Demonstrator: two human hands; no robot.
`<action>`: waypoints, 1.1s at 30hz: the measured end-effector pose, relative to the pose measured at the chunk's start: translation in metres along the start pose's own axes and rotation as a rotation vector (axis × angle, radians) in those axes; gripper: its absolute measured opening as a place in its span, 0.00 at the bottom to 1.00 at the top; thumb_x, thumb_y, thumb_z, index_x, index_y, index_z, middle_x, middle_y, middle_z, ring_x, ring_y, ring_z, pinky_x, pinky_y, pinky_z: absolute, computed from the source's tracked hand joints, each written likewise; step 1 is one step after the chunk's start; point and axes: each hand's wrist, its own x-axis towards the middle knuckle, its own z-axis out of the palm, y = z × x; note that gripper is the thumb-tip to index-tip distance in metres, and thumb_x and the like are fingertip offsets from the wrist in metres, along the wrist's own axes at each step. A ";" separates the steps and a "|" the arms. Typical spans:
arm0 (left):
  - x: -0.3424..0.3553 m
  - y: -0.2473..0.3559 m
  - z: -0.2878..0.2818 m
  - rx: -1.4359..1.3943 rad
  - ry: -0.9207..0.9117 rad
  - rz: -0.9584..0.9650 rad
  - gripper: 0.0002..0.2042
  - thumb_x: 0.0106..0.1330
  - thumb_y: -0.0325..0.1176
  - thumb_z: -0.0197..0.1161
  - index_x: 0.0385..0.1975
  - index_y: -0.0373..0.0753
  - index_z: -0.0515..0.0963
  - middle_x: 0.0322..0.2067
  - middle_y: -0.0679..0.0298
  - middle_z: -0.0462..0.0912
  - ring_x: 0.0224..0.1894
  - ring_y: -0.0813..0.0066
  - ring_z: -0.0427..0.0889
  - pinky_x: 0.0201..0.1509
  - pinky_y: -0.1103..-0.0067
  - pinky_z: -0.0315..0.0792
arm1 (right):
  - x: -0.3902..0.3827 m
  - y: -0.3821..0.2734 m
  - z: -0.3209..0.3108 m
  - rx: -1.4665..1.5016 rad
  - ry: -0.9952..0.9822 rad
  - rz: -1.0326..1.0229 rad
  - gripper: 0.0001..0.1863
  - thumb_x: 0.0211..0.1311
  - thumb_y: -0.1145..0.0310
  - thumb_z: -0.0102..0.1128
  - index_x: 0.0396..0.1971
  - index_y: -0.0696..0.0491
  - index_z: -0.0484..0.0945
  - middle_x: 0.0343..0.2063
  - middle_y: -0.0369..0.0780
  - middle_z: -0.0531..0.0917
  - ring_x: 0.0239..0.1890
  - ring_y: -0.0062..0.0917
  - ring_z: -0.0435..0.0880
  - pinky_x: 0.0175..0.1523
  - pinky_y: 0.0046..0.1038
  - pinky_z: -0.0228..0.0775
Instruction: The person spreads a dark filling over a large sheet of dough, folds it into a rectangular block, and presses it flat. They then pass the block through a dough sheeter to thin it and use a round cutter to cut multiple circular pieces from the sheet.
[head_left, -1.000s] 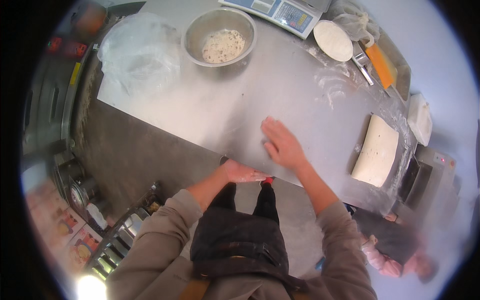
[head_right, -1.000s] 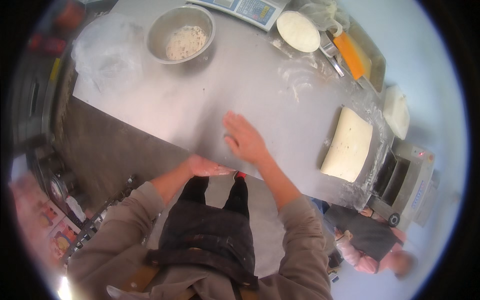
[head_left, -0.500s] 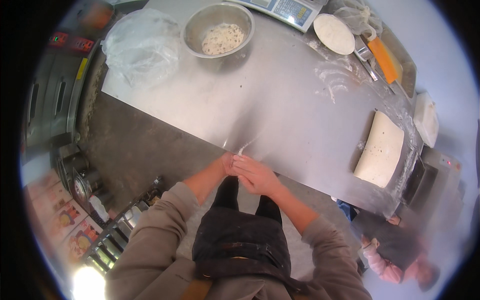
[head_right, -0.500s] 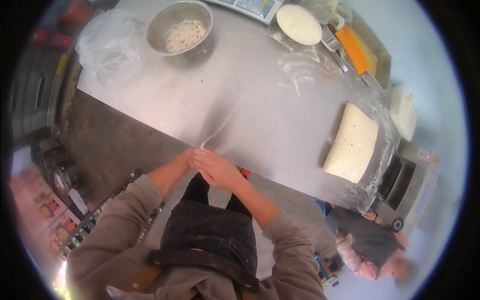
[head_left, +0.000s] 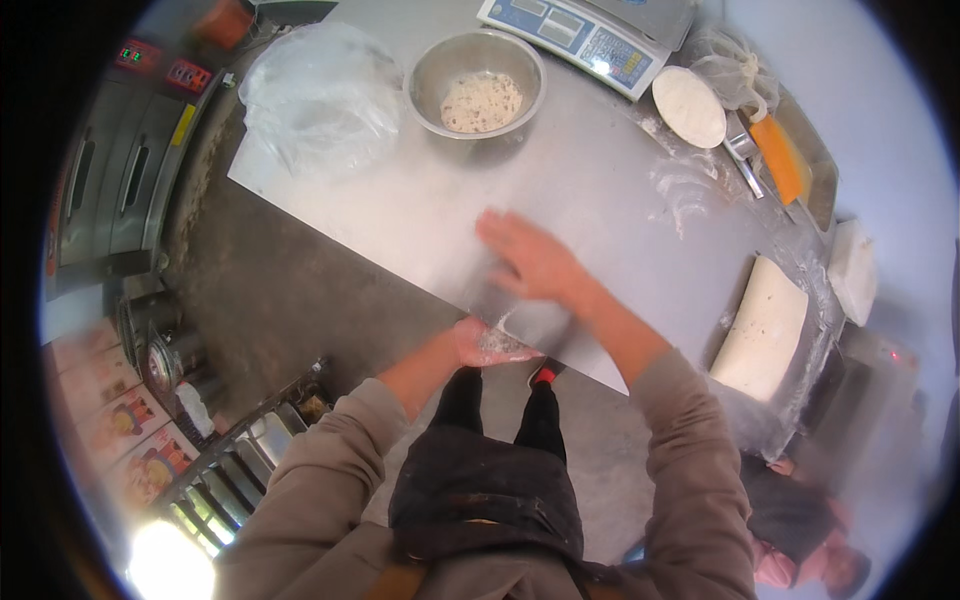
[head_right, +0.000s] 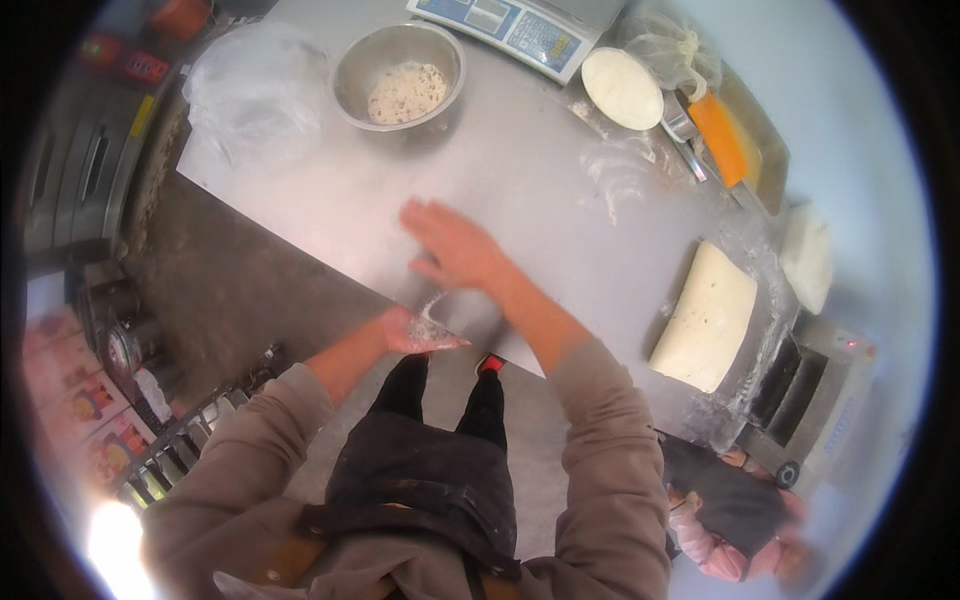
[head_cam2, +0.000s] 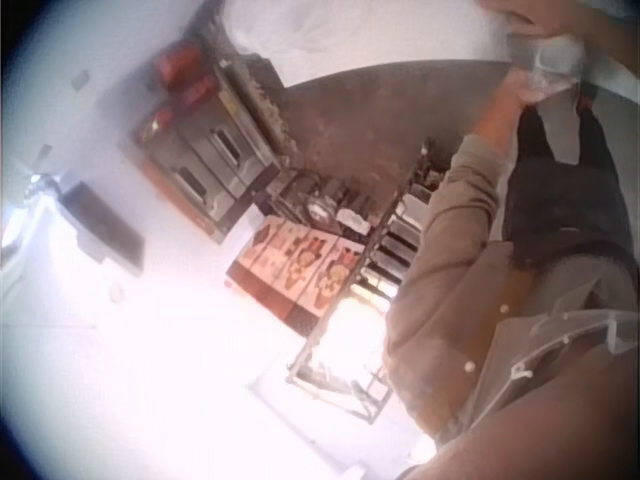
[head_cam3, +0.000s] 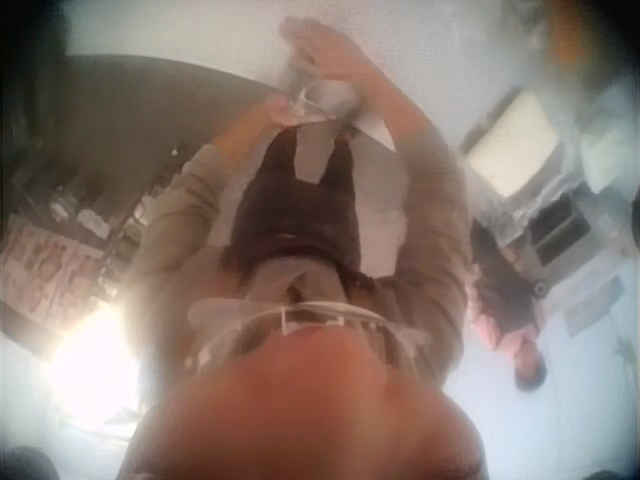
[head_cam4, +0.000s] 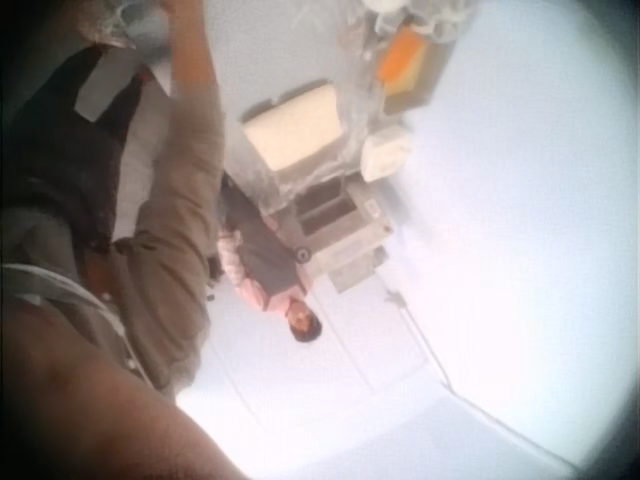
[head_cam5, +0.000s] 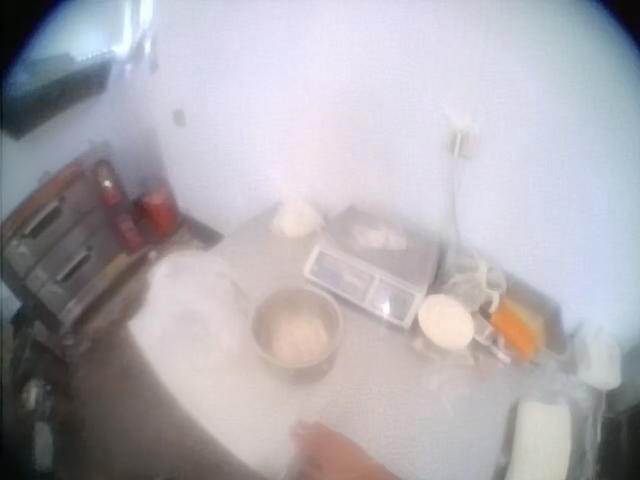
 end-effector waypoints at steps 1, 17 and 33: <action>0.005 0.003 -0.007 0.106 -0.064 0.029 0.36 0.88 0.48 0.40 0.81 0.20 0.50 0.80 0.29 0.53 0.82 0.28 0.55 0.83 0.39 0.59 | -0.013 -0.016 0.008 0.040 -0.071 -0.021 0.38 0.69 0.56 0.70 0.73 0.60 0.73 0.76 0.51 0.72 0.80 0.46 0.68 0.86 0.47 0.56; -0.004 -0.005 -0.040 0.745 0.193 0.341 0.20 0.84 0.37 0.51 0.64 0.29 0.76 0.62 0.46 0.83 0.65 0.53 0.84 0.70 0.58 0.83 | -0.140 -0.180 0.034 0.230 0.370 0.554 0.19 0.75 0.69 0.65 0.62 0.57 0.84 0.66 0.50 0.84 0.73 0.44 0.78 0.78 0.45 0.69; 0.210 -0.402 0.145 1.658 0.018 1.385 0.17 0.78 0.39 0.54 0.49 0.32 0.83 0.49 0.49 0.88 0.53 0.53 0.86 0.67 0.63 0.76 | -0.379 -0.104 -0.129 1.732 1.386 0.553 0.24 0.89 0.58 0.44 0.67 0.61 0.77 0.64 0.47 0.83 0.68 0.36 0.80 0.78 0.41 0.69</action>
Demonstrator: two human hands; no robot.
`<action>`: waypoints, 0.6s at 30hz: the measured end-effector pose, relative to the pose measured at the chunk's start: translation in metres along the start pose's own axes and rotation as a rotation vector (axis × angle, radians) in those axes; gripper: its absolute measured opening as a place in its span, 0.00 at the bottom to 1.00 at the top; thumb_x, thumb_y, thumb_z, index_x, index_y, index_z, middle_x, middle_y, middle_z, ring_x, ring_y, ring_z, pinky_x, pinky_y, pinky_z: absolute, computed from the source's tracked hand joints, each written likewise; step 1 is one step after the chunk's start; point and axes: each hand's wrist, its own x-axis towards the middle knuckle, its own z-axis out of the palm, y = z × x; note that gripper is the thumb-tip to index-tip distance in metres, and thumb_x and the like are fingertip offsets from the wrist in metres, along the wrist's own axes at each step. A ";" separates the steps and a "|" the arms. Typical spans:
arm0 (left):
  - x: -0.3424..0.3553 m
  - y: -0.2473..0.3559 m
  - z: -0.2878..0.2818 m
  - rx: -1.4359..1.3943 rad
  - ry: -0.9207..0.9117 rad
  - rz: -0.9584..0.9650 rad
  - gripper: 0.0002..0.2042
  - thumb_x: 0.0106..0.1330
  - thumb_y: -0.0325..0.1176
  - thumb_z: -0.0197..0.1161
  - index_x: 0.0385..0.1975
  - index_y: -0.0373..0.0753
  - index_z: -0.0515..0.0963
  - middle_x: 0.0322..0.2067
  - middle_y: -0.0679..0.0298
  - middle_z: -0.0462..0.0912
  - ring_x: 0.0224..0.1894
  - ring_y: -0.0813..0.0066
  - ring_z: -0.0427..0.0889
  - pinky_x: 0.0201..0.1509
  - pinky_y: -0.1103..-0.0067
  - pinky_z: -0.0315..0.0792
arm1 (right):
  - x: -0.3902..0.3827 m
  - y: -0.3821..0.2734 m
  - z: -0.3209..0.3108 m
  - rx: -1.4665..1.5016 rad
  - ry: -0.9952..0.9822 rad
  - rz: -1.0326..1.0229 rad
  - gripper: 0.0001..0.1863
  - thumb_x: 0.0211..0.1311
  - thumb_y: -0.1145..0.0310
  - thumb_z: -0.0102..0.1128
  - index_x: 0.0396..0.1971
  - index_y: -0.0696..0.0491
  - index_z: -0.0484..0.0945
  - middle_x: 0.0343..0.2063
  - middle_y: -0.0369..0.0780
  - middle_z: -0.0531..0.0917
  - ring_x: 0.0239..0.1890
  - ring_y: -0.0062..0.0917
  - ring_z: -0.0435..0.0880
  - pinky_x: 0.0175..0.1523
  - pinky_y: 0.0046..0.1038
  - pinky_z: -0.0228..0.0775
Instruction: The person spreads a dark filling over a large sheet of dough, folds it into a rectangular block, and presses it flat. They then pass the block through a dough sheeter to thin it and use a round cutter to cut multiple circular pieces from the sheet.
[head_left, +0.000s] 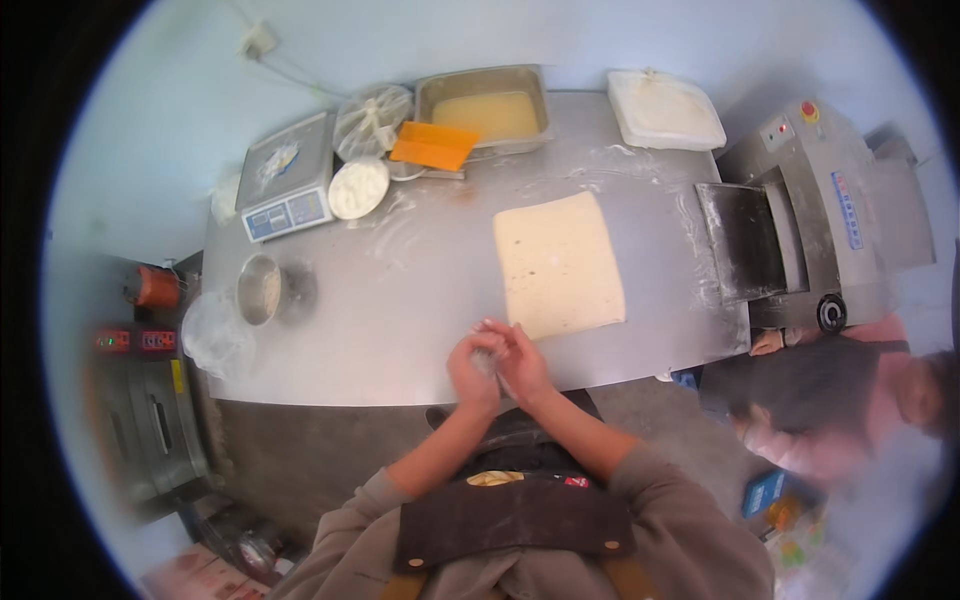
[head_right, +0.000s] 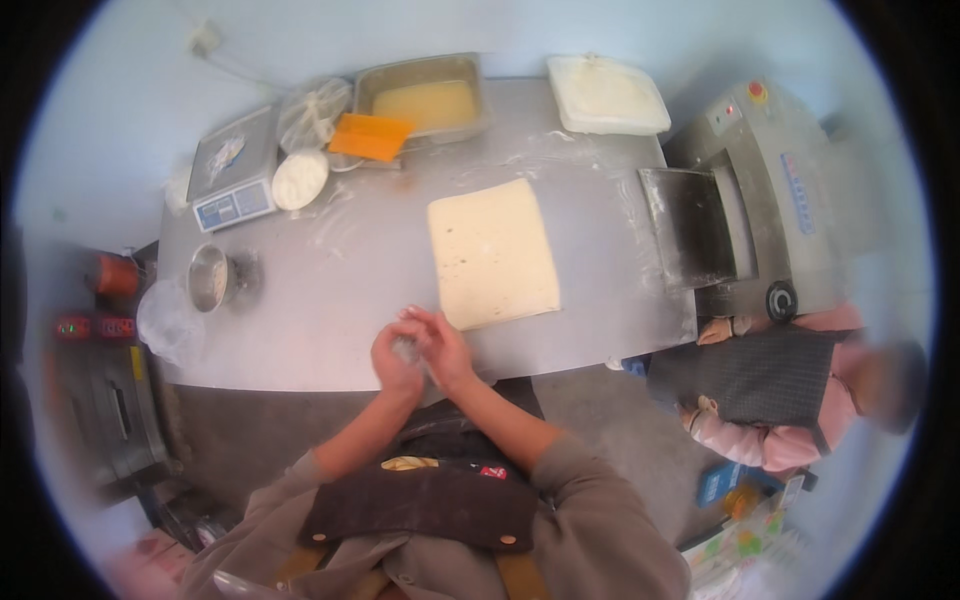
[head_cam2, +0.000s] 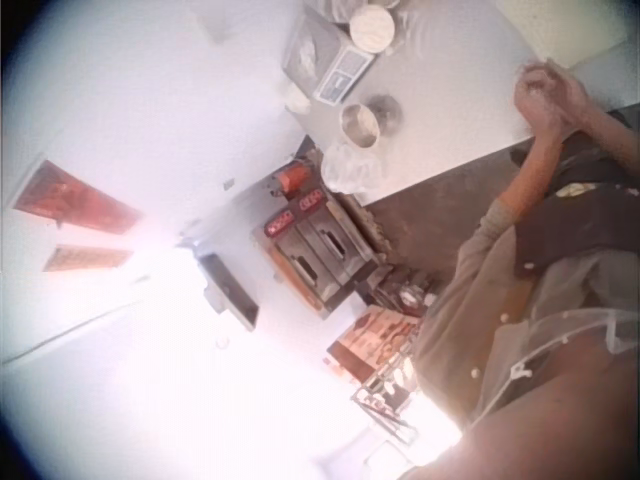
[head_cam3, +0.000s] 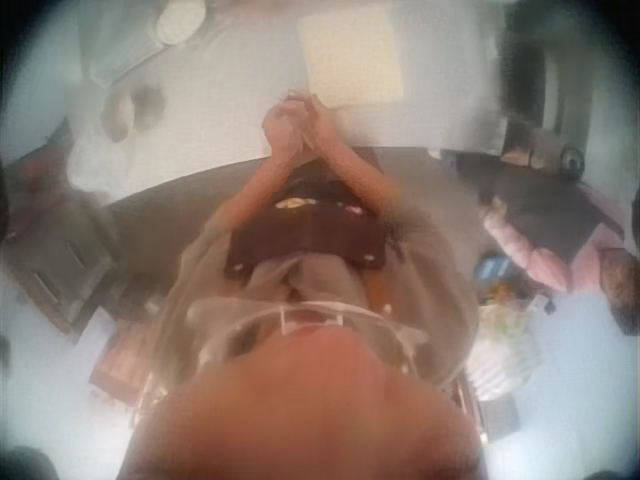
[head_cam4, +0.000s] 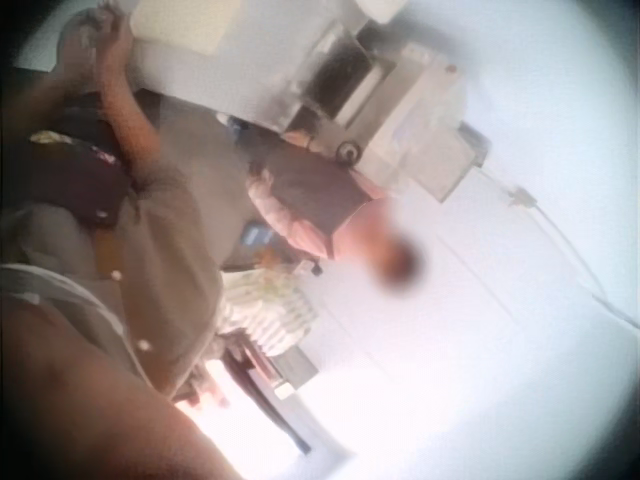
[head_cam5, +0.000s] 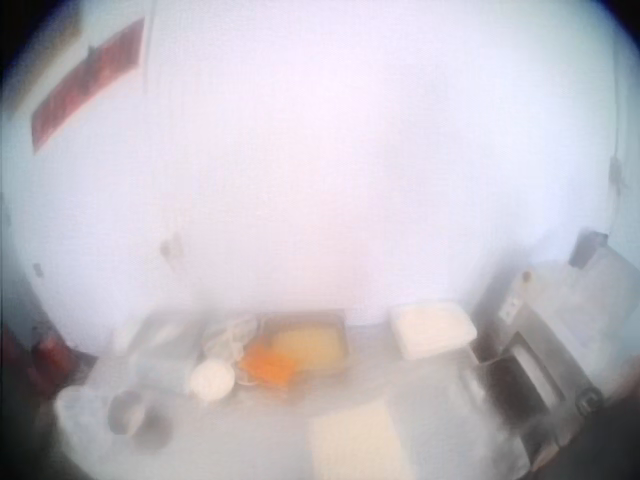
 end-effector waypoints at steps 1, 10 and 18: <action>-0.004 0.014 0.040 -0.022 -0.020 0.199 0.16 0.80 0.37 0.51 0.46 0.32 0.82 0.47 0.52 0.86 0.51 0.55 0.84 0.63 0.65 0.76 | -0.001 -0.014 0.001 0.177 -0.060 0.016 0.24 0.89 0.59 0.44 0.66 0.61 0.77 0.63 0.47 0.83 0.68 0.37 0.79 0.78 0.41 0.68; 0.026 0.041 0.238 0.675 -0.365 0.776 0.30 0.77 0.49 0.57 0.70 0.33 0.77 0.73 0.44 0.75 0.77 0.43 0.70 0.84 0.52 0.54 | 0.045 -0.199 -0.070 0.576 0.002 0.064 0.17 0.86 0.60 0.48 0.53 0.58 0.79 0.49 0.42 0.83 0.57 0.34 0.81 0.68 0.36 0.74; 0.187 0.028 0.271 1.299 -0.967 0.779 0.36 0.65 0.51 0.72 0.73 0.44 0.75 0.78 0.54 0.69 0.85 0.50 0.58 0.88 0.43 0.38 | 0.061 -0.259 -0.206 0.549 0.514 0.091 0.16 0.84 0.60 0.50 0.43 0.57 0.80 0.38 0.42 0.85 0.39 0.31 0.86 0.49 0.31 0.84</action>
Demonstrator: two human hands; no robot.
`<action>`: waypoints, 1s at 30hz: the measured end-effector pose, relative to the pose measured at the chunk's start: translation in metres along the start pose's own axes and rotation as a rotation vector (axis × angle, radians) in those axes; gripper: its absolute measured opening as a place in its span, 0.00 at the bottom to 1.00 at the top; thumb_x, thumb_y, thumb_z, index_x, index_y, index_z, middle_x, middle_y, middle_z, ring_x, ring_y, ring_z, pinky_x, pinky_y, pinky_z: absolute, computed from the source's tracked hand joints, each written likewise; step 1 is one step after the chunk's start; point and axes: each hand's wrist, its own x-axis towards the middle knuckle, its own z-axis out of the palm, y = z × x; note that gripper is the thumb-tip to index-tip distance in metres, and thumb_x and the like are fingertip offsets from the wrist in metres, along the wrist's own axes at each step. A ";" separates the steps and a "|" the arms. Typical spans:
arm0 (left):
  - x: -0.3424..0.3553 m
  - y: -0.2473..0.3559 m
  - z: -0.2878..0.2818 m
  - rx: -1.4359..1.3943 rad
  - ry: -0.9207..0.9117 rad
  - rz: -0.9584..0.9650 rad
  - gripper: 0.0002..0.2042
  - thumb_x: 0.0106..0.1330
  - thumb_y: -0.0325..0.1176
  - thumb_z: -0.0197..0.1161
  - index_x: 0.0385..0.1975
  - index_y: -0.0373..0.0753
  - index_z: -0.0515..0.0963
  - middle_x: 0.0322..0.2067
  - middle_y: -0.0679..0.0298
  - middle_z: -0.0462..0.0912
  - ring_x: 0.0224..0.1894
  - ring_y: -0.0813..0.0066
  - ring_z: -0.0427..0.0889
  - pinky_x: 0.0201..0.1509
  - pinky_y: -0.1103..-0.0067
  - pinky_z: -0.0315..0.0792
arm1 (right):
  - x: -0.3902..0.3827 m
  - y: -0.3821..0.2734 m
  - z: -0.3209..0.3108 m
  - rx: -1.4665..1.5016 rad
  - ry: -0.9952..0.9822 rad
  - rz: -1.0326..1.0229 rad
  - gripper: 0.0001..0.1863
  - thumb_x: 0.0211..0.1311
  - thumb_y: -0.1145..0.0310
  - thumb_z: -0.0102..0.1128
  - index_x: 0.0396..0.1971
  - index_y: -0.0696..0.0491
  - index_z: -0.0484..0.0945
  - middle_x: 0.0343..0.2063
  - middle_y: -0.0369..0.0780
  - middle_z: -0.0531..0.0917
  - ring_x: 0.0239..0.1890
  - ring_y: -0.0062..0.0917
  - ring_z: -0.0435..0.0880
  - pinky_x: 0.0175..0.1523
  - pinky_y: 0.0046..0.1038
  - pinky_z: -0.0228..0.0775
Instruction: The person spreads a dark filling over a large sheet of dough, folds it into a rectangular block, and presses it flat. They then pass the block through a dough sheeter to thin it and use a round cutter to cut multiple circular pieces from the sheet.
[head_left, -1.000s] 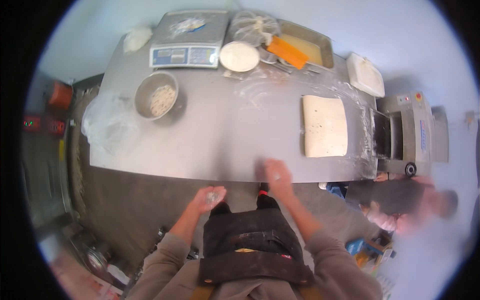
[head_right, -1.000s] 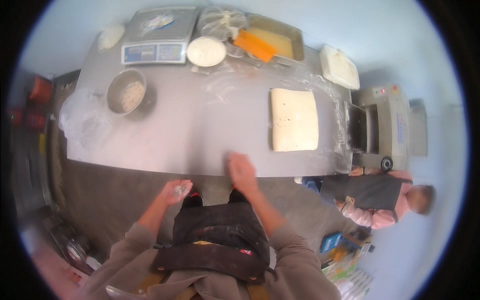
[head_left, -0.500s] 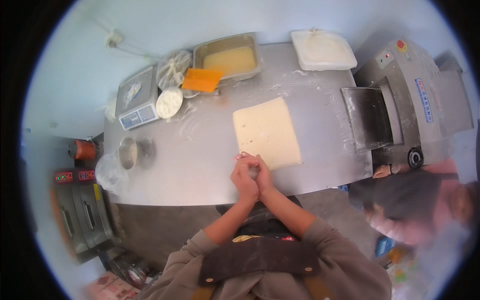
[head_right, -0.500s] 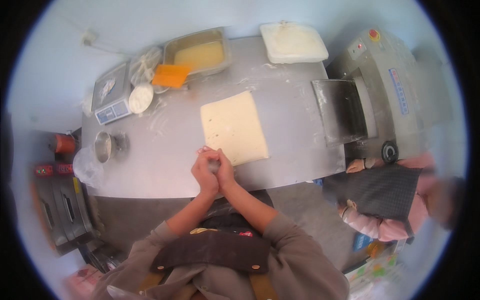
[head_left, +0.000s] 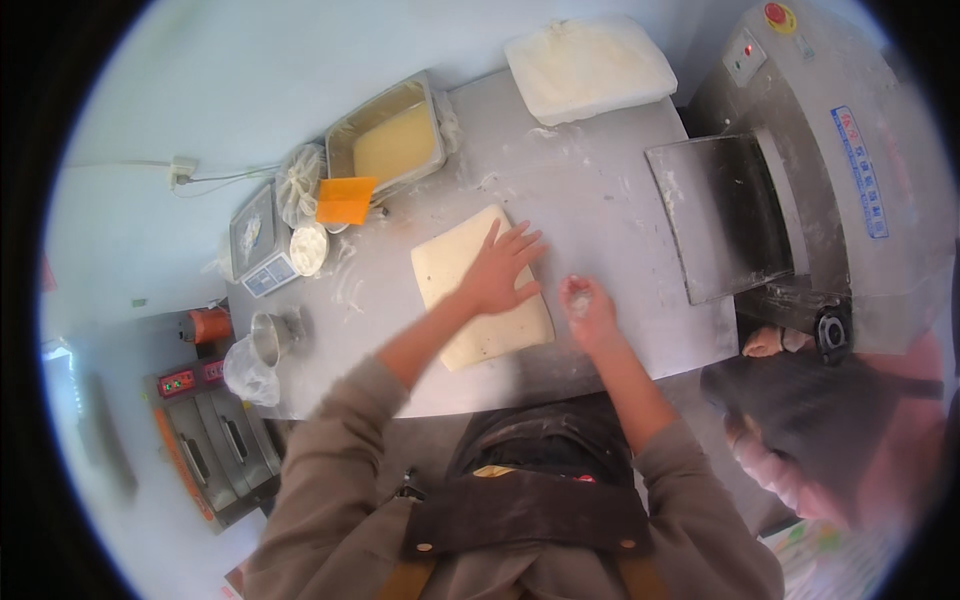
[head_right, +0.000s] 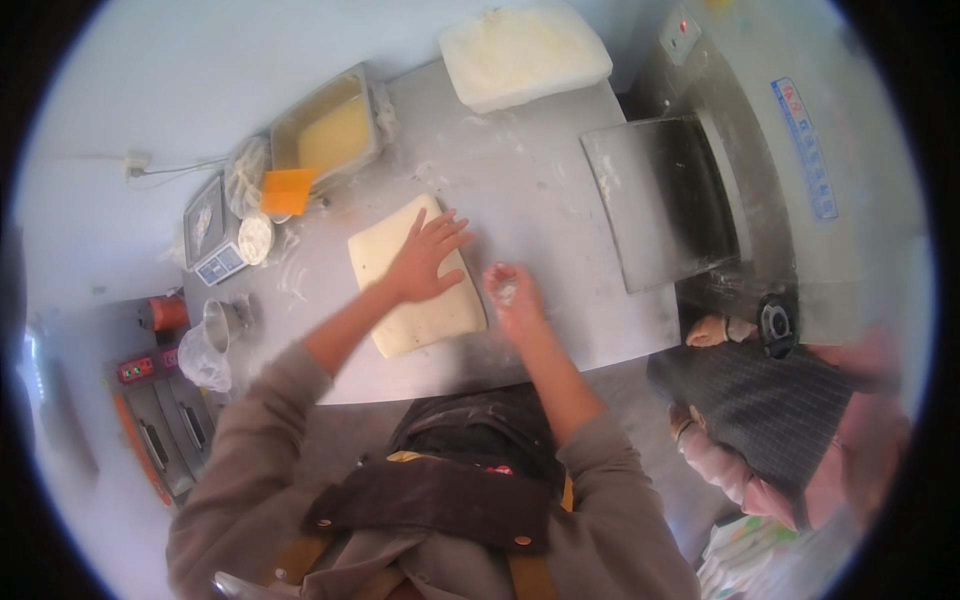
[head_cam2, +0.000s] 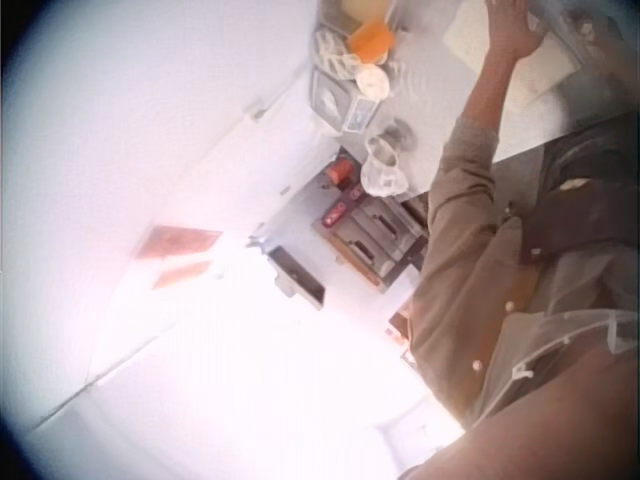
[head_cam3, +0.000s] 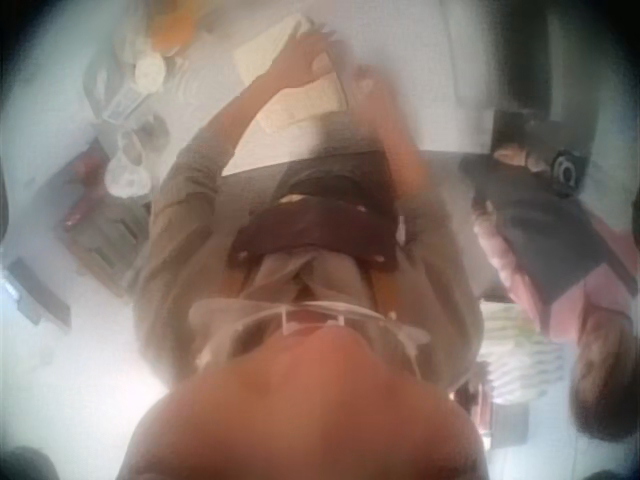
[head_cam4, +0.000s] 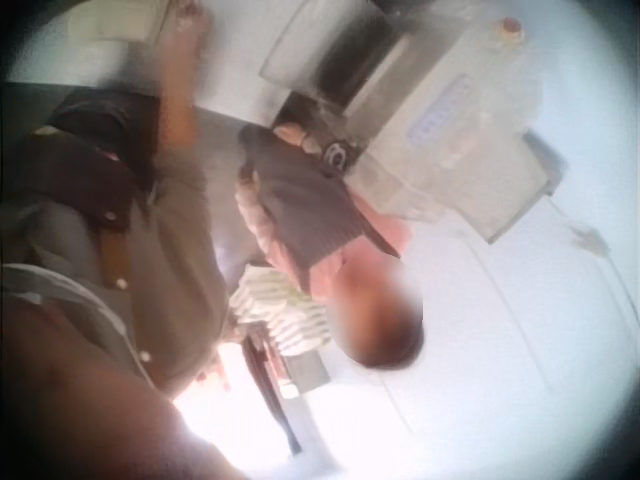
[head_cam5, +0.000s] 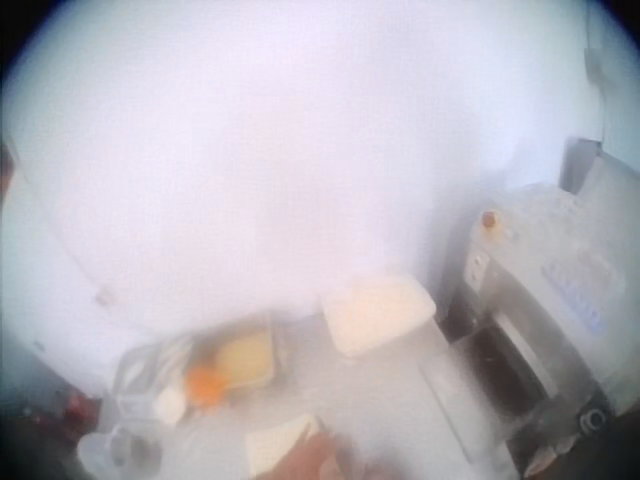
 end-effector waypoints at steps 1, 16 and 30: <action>0.009 -0.017 -0.006 0.078 -0.163 0.049 0.35 0.63 0.49 0.74 0.71 0.44 0.77 0.76 0.56 0.72 0.84 0.52 0.60 0.89 0.44 0.39 | 0.005 -0.013 -0.013 0.003 -0.031 -0.012 0.15 0.84 0.61 0.52 0.40 0.56 0.80 0.38 0.42 0.85 0.39 0.30 0.86 0.47 0.30 0.85; 0.066 -0.069 -0.034 0.340 -0.667 0.504 0.24 0.55 0.39 0.79 0.51 0.42 0.81 0.49 0.60 0.80 0.58 0.58 0.78 0.61 0.63 0.74 | 0.037 -0.108 -0.010 0.053 0.034 -0.111 0.18 0.87 0.59 0.52 0.36 0.55 0.79 0.34 0.39 0.85 0.37 0.27 0.86 0.41 0.25 0.84; -0.020 -0.059 -0.063 0.428 -0.269 0.484 0.07 0.62 0.31 0.66 0.37 0.44 0.76 0.33 0.67 0.78 0.41 0.67 0.80 0.44 0.73 0.74 | 0.081 -0.048 0.070 -0.422 0.026 -0.948 0.20 0.87 0.59 0.46 0.39 0.55 0.83 0.40 0.40 0.86 0.47 0.27 0.83 0.59 0.33 0.78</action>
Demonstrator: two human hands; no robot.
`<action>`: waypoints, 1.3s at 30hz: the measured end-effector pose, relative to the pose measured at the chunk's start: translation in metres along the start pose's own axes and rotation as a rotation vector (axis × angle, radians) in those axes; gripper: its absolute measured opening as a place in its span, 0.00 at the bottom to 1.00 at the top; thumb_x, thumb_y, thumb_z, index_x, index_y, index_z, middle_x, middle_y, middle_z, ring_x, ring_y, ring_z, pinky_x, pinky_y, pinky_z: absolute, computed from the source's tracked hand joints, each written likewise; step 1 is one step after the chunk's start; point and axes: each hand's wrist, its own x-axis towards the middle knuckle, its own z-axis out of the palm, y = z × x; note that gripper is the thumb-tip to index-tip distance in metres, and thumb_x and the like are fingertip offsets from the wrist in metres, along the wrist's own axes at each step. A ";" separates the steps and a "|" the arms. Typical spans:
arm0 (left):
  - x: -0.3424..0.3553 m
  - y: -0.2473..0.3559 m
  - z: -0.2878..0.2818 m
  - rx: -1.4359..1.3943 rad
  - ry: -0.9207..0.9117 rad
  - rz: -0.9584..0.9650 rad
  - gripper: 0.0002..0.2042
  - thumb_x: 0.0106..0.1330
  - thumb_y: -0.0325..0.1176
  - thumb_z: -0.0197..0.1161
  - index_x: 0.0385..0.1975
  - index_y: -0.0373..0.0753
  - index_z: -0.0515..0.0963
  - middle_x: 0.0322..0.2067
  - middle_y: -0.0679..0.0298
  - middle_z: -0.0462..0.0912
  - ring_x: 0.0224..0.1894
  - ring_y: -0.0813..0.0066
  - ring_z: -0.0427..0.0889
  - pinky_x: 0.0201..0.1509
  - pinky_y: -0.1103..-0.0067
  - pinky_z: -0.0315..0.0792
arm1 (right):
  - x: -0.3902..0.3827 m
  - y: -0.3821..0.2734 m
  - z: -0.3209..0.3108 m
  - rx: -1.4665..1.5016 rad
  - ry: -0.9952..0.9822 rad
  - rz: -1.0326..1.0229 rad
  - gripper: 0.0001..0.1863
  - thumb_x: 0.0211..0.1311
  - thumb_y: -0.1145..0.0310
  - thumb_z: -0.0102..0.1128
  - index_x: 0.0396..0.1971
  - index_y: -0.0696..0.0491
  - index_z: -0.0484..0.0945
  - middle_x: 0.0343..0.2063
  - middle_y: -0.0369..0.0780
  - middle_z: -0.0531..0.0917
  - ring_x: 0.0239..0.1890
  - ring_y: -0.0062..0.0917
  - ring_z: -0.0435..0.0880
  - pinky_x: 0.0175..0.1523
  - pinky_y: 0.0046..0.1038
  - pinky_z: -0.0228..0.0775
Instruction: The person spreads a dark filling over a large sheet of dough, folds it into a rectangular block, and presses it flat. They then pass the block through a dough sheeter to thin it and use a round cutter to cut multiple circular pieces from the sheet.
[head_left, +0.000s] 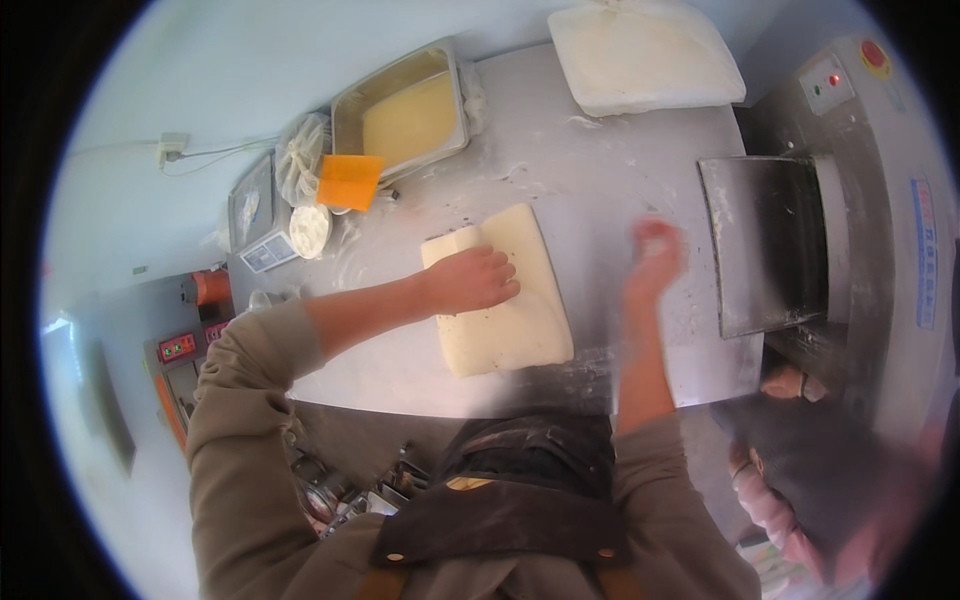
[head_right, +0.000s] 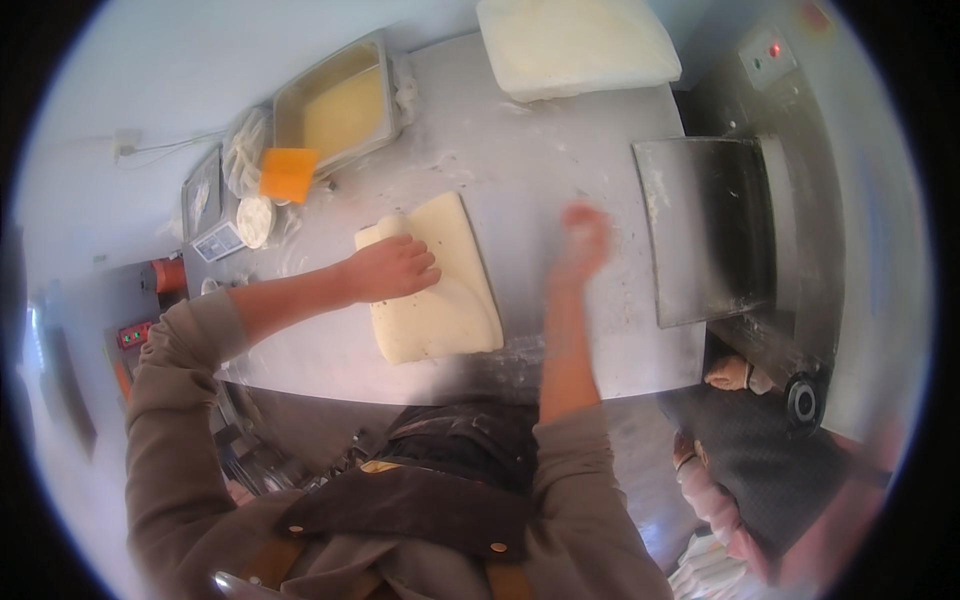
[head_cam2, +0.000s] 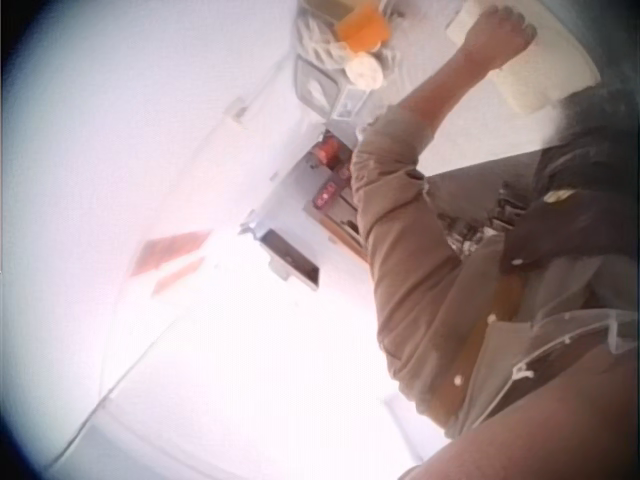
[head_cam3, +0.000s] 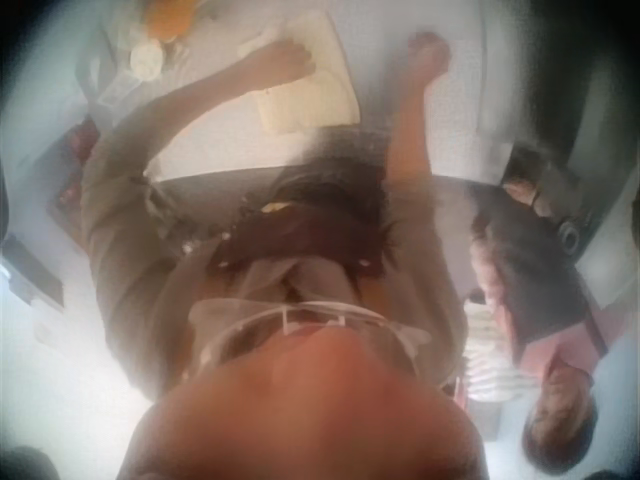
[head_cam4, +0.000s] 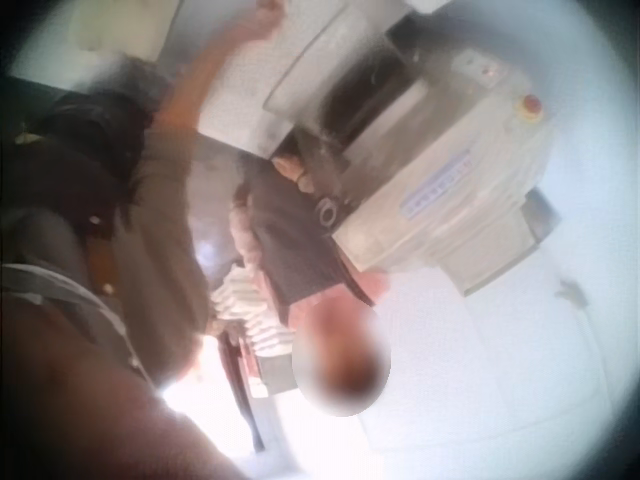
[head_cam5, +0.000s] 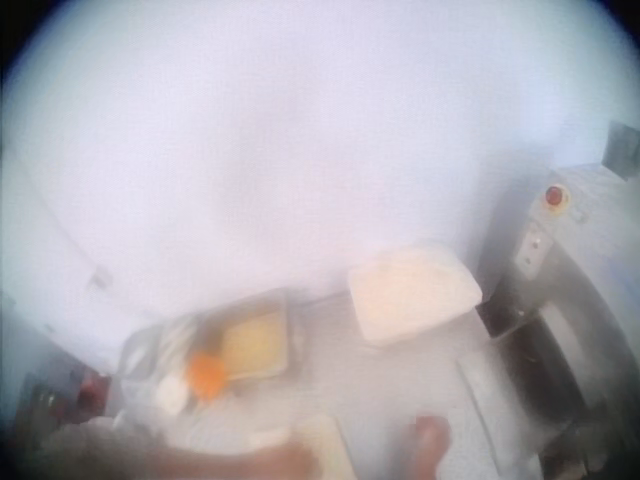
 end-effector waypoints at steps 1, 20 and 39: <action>-0.004 0.004 -0.003 0.003 0.002 -0.009 0.07 0.62 0.31 0.67 0.37 0.44 0.76 0.33 0.67 0.78 0.41 0.68 0.80 0.44 0.73 0.74 | -0.028 0.013 0.012 -0.531 -0.320 0.136 0.18 0.84 0.60 0.50 0.45 0.56 0.87 0.42 0.40 0.88 0.49 0.25 0.84 0.62 0.32 0.77; 0.019 -0.022 0.096 -0.500 0.285 -0.633 0.49 0.68 0.54 0.70 0.85 0.41 0.55 0.85 0.48 0.52 0.86 0.49 0.52 0.89 0.47 0.44 | -0.065 0.018 0.039 -0.791 -0.615 -0.029 0.14 0.79 0.70 0.58 0.55 0.58 0.85 0.50 0.45 0.86 0.54 0.37 0.87 0.60 0.35 0.78; -0.042 0.037 0.133 -0.720 0.765 -1.548 0.33 0.63 0.38 0.75 0.69 0.38 0.74 0.73 0.51 0.70 0.76 0.46 0.66 0.77 0.56 0.67 | -0.044 0.097 0.219 -1.142 -1.605 -0.638 0.19 0.74 0.65 0.62 0.60 0.55 0.84 0.59 0.45 0.81 0.62 0.44 0.78 0.68 0.43 0.74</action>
